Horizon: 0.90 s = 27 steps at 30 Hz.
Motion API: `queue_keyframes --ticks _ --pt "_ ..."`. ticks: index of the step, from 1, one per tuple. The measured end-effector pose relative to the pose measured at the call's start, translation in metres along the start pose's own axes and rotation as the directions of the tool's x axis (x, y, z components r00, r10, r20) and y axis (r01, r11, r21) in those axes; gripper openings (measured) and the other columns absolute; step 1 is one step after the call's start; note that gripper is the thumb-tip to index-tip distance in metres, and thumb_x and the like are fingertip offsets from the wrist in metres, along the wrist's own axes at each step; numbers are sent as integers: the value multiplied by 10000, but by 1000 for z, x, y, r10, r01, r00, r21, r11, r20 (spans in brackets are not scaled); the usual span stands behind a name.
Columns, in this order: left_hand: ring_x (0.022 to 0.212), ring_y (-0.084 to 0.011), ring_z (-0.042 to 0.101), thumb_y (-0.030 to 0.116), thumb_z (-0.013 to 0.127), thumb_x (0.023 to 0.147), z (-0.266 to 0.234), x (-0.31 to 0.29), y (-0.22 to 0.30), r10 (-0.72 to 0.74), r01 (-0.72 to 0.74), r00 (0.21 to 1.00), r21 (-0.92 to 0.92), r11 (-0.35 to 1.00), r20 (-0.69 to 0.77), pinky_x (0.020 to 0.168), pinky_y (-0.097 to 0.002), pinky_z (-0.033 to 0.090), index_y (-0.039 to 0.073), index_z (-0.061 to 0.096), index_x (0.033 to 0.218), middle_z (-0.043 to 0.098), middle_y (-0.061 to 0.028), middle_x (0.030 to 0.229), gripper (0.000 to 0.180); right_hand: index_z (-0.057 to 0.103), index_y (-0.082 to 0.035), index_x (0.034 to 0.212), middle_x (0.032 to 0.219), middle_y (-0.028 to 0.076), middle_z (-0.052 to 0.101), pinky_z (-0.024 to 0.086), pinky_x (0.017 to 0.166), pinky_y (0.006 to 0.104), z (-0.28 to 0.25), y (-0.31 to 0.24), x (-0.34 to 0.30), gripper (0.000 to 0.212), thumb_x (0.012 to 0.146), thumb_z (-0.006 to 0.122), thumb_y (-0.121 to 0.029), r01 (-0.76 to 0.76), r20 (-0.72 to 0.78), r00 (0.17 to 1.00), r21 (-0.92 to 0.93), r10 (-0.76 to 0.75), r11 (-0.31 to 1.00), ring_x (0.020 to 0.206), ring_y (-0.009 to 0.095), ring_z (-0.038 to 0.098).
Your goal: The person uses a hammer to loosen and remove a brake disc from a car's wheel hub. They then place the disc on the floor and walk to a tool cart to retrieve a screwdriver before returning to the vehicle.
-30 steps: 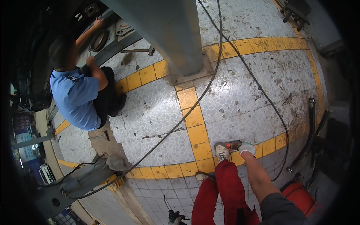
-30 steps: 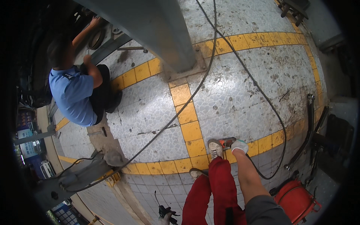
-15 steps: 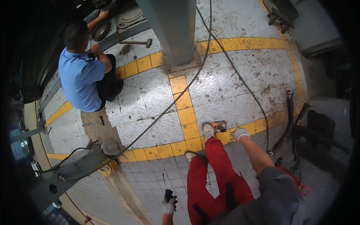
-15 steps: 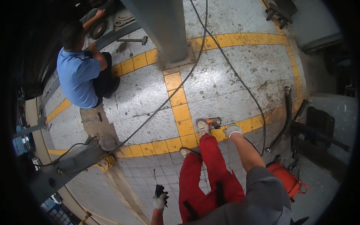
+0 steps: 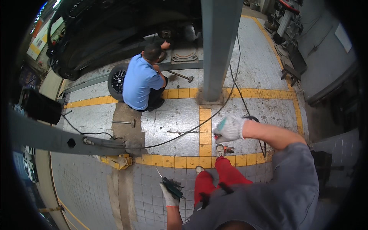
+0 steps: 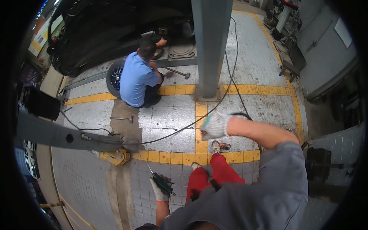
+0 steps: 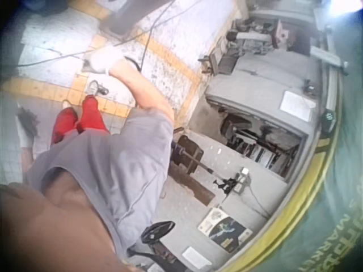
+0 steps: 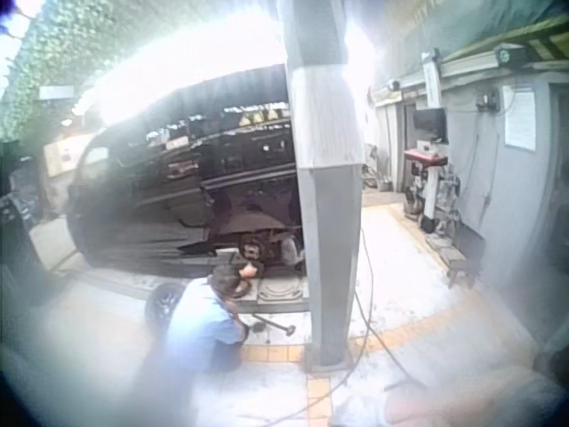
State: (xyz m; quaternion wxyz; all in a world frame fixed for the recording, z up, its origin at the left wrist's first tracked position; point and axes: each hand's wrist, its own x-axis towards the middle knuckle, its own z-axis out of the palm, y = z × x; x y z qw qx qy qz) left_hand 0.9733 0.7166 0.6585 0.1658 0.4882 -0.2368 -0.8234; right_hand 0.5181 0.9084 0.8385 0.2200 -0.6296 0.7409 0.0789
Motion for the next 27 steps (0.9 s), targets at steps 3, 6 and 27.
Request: queue_keyframes --ticks 3,6,27 --pt "871 -316 715 834 429 1049 -3 -49 39 69 -52 996 -286 957 48 631 -386 561 75 690 1177 699 -109 959 813 746 -156 1052 869 28 746 647 727 436 -95 -72 14 427 1057 622 -564 208 -79 974 -83 -214 975 817 238 775" --pt "815 -290 689 818 448 1049 -1 -97 63 228 -251 968 -448 858 -104 602 -345 543 80 703 1142 728 -124 961 786 730 -177 1039 892 32 749 647 732 443 -148 -144 20 389 1050 639 -555 452 -211 851 -170 -480 876 829 260 786" --pt "812 -191 591 324 568 1058 57 -296 153 920 -827 172 -559 -59 -351 828 -375 528 39 635 1393 593 -70 929 445 721 -110 1296 1074 131 739 618 813 437 -103 -330 21 373 1002 736 -339 831 -420 556 315 -718 459 969 340 761"
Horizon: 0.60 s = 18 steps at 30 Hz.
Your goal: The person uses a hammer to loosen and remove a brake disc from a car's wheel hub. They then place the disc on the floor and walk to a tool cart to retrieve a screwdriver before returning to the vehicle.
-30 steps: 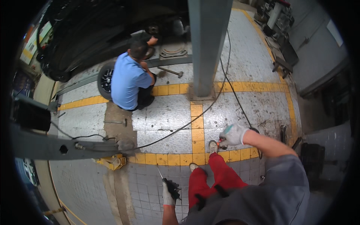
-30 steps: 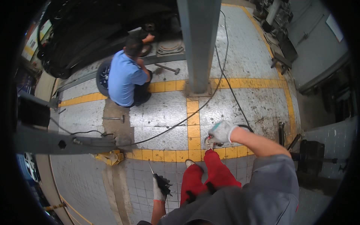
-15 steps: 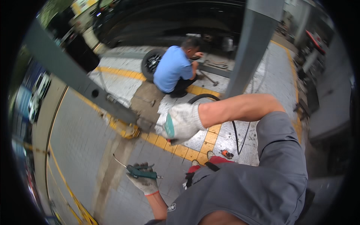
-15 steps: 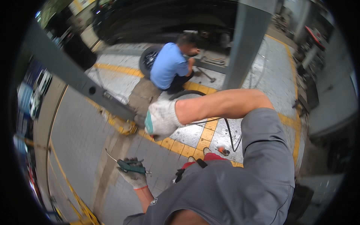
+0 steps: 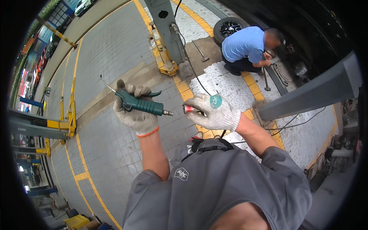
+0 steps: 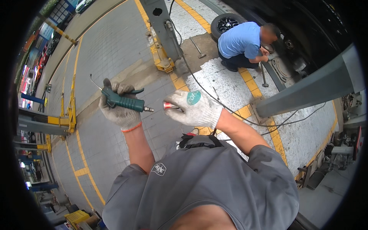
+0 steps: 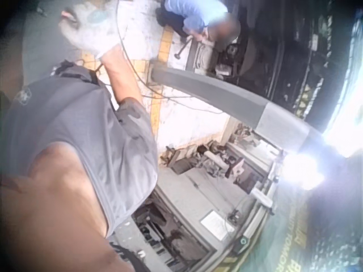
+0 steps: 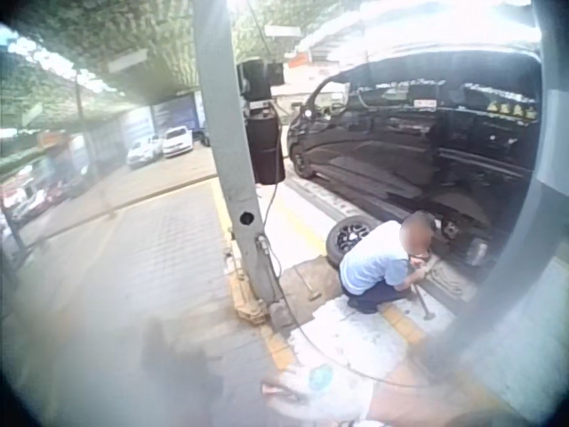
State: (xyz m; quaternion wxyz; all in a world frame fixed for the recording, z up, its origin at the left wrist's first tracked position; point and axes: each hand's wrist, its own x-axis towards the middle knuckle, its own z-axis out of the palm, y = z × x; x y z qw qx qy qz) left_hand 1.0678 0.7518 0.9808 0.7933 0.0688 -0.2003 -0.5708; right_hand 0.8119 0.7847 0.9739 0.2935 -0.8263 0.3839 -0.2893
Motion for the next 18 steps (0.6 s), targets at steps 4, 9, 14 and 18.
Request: queue_keyframes --ticks 4,9,14,18 --pt "758 -144 480 299 562 1054 16 0 -1 68 -68 995 1 998 70 745 -329 489 22 636 1389 522 -51 915 441 719 -115 1293 1059 133 736 604 786 453 15 -12 8 350 999 748 -301 63 -36 998 54 -61 997 943 345 752" --pt "704 -120 420 343 557 1070 28 1 -4 167 -172 983 65 983 70 641 -288 408 26 666 1309 473 -20 843 411 713 -88 1262 1042 153 728 593 776 448 15 -14 10 318 1004 740 -272 75 -61 996 125 -68 989 936 369 740" --pt "655 -114 369 501 508 1100 51 -2 7 174 -208 972 242 948 156 565 -273 309 49 662 1160 406 21 756 482 735 -60 1201 990 169 715 582 763 454 20 -32 21 281 979 770 -229 109 -100 991 167 -93 980 901 393 729" --pt "619 -126 369 465 456 1121 72 1 27 333 -339 940 122 933 71 535 -284 323 78 683 1269 427 -1 772 473 735 22 1224 944 153 718 564 756 371 20 -57 39 315 956 771 -139 62 -15 998 243 -60 968 813 263 709"
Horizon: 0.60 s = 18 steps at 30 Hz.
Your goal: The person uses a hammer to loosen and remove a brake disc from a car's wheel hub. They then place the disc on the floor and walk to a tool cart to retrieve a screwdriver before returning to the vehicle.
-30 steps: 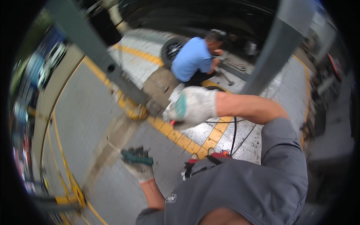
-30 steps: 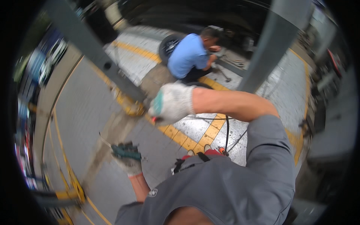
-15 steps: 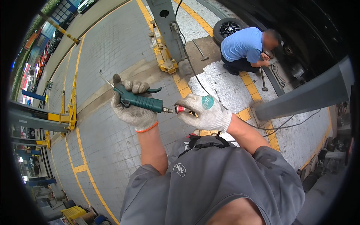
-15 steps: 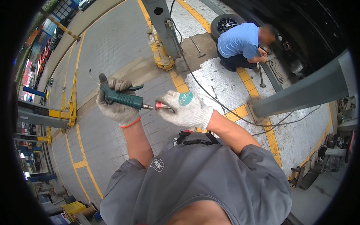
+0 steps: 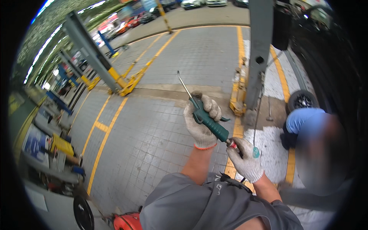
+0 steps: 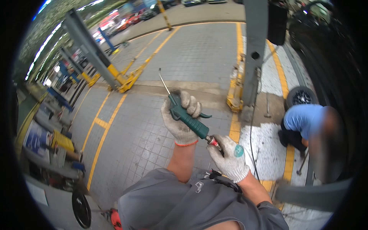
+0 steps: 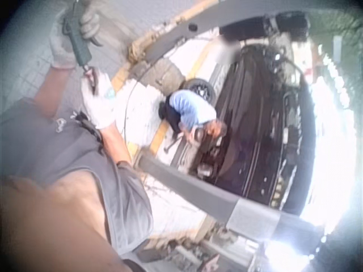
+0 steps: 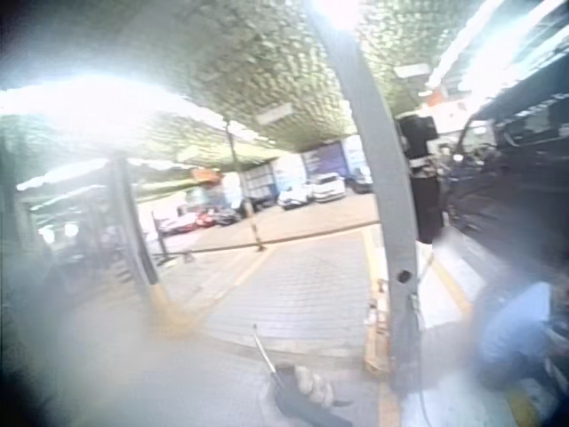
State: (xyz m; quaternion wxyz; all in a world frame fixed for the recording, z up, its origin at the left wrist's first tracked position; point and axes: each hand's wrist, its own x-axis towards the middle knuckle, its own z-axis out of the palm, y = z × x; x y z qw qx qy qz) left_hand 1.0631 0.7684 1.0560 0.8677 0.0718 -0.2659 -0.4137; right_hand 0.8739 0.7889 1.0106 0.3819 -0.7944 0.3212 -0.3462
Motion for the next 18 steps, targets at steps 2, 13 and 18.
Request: queue_keyframes --ticks 2,13,18 --pt "612 -127 375 437 449 1126 6 2 12 101 -100 994 4 995 -34 518 -284 326 88 683 1323 434 -8 777 464 744 3 1193 940 172 720 570 732 396 -1 -12 7 281 965 772 -160 31 16 999 55 -32 998 800 314 723" --pt "619 -105 387 419 484 1121 11 -17 53 352 -353 936 53 934 27 498 -256 343 77 666 1362 454 -4 790 457 749 16 1265 956 114 735 547 745 323 0 -32 33 351 980 763 -189 20 273 959 211 -79 977 812 167 678" --pt "642 -127 419 440 441 1140 8 -20 63 353 -355 934 36 934 57 515 -281 370 105 641 1356 477 -20 810 446 745 19 1303 1027 125 773 561 778 321 4 -35 38 399 992 772 -229 68 294 943 288 -156 955 860 174 706"
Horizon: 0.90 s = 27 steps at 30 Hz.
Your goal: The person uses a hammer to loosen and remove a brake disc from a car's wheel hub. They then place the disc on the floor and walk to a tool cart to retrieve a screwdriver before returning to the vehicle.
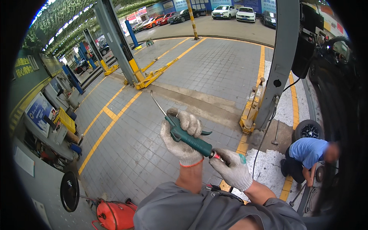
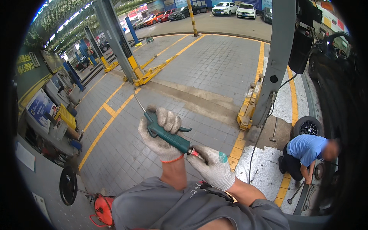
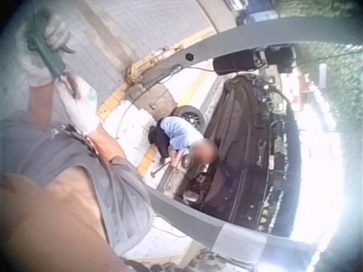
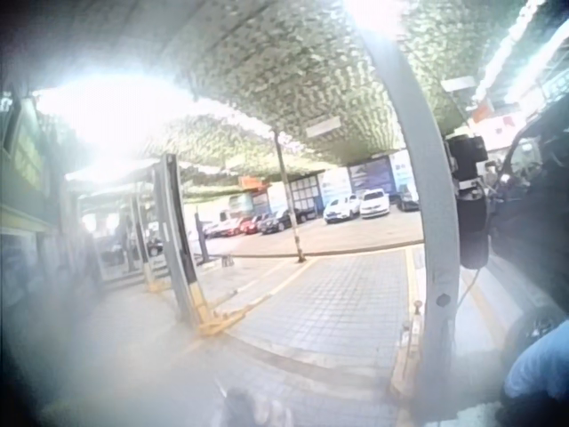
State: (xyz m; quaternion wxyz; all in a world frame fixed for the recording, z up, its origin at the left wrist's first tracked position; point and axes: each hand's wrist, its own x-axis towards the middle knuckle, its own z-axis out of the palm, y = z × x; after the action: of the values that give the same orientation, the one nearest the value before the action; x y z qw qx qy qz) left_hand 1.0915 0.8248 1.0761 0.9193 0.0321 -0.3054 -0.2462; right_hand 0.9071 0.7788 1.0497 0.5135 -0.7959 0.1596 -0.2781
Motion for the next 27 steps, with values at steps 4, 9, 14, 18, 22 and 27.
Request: queue_keyframes --ticks 4,9,14,18,22,27 --pt "614 -109 370 430 460 1131 -8 0 0 17 -17 999 22 1000 -32 513 -278 321 86 667 1345 443 -2 781 454 740 29 1293 1046 215 771 587 828 375 7 12 3 431 998 789 -280 -85 0 996 31 85 996 939 301 766" --pt "605 -121 362 433 456 1125 -10 -7 -4 42 -2 982 212 977 -185 522 -288 315 83 631 1369 430 -5 775 461 626 8 1495 1238 160 739 584 893 328 14 35 9 615 968 803 -256 -30 29 999 -3 30 1000 999 177 707" --pt "665 -150 454 422 479 1122 5 -18 -18 -140 117 971 126 985 195 536 -311 402 76 618 1420 495 -52 852 477 323 -7 1698 1370 180 657 610 869 377 1 41 -9 1032 876 888 -274 -56 -21 998 -77 54 995 939 248 718" --pt "728 -184 494 461 586 1099 29 -48 -58 -473 471 818 92 878 328 598 -326 451 64 578 1438 497 -85 884 522 275 29 1707 1404 225 632 603 906 384 -10 40 -55 1035 867 838 -189 -53 -261 964 13 54 999 983 289 730" --pt "771 -171 512 591 577 1101 61 -87 -111 -717 697 475 280 660 510 685 -370 485 72 559 1447 505 -58 903 624 414 1 1629 1421 228 630 538 1104 410 -22 52 -98 838 888 793 -90 1 -618 756 -331 -218 944 1320 365 675" --pt "1280 -336 633 236 817 937 89 -127 -163 -448 296 216 380 877 867 1099 -477 533 16 285 1710 518 -261 1585 964 593 -46 1271 1059 47 640 537 836 327 -37 43 -180 325 984 745 -49 -18 -959 279 55 58 998 970 172 667"
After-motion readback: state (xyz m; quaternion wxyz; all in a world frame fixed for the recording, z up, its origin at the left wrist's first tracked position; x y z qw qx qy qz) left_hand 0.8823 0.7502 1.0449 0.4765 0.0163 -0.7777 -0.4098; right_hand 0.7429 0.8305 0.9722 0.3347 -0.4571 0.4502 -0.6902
